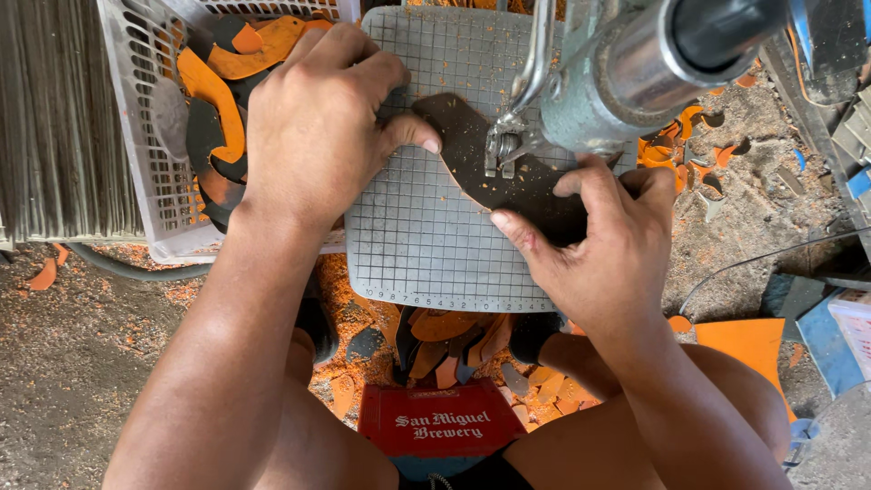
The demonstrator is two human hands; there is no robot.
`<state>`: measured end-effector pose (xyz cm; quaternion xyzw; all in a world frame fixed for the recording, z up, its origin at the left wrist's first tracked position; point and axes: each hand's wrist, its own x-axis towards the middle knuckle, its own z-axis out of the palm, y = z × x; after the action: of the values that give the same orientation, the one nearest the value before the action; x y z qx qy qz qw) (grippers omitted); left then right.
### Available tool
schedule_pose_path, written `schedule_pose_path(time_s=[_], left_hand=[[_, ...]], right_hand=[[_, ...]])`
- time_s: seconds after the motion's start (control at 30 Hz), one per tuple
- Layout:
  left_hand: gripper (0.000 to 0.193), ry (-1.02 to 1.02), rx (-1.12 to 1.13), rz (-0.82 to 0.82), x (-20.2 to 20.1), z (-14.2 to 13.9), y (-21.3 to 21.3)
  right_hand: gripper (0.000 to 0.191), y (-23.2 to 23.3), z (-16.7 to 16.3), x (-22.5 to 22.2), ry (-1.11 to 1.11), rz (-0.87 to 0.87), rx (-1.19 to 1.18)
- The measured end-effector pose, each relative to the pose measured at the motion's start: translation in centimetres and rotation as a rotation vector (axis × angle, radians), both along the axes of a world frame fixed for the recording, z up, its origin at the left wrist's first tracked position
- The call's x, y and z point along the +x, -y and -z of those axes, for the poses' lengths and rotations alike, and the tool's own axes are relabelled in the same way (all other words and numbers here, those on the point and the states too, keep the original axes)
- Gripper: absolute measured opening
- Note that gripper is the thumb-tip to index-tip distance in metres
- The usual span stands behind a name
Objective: The person uses a vertical cutting machine to trim orange and black sole pieces. They feed each piece under the blade, guide it along the edge, and place the finished pieces into a nearby white basket.
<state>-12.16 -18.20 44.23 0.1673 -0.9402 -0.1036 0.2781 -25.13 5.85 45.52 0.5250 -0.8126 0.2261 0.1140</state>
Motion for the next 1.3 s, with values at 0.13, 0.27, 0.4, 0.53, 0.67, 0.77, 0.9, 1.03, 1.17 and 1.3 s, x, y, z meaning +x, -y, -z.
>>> schedule_pose_path(time_s=[0.13, 0.27, 0.4, 0.53, 0.67, 0.77, 0.9, 1.03, 1.17, 1.3], left_hand=[[0.057, -0.027, -0.006, 0.000, -0.2, 0.0, 0.3], [0.057, 0.010, -0.036, -0.013, -0.2, -1.6, -0.3], [0.063, 0.115, 0.035, 0.009, 7.1, -5.2, -0.3], [0.049, 0.085, 0.571, -0.214, 22.3, -3.9, 1.2], [0.047, 0.247, 0.742, -1.078, 33.0, 7.5, -1.2], [0.044, 0.435, 0.969, -1.240, 36.0, 16.1, -4.1], [0.042, 0.449, 1.042, -1.239, 36.7, 19.9, -6.8], [0.039, 0.454, 1.021, -1.251, 34.9, 17.6, -7.8], [0.036, 0.463, 0.962, -1.241, 32.8, 12.5, -2.5], [0.033, 0.435, 0.882, -1.224, 30.1, 8.0, -0.7]], right_hand=[[0.054, 0.3, 0.3, 0.1, 0.018, 0.041, 0.028], [0.056, 0.8, -0.4, 0.6, -0.032, 0.029, 0.046], [0.068, -3.0, -2.0, -0.1, 0.069, -0.024, -0.024], [0.065, -13.9, 0.0, -1.8, 0.298, 0.476, -0.012], [0.061, -23.9, 6.4, -2.0, 0.507, 0.985, 0.195], [0.059, -28.1, 9.0, -1.9, 0.619, 1.105, 0.240], [0.056, -29.6, 10.4, -0.2, 0.701, 1.154, 0.252], [0.053, -30.0, 10.7, -0.3, 0.755, 1.170, 0.247], [0.050, -29.8, 10.6, -2.4, 0.810, 1.187, 0.270], [0.047, -28.1, 10.9, -3.6, 0.832, 1.191, 0.264]])
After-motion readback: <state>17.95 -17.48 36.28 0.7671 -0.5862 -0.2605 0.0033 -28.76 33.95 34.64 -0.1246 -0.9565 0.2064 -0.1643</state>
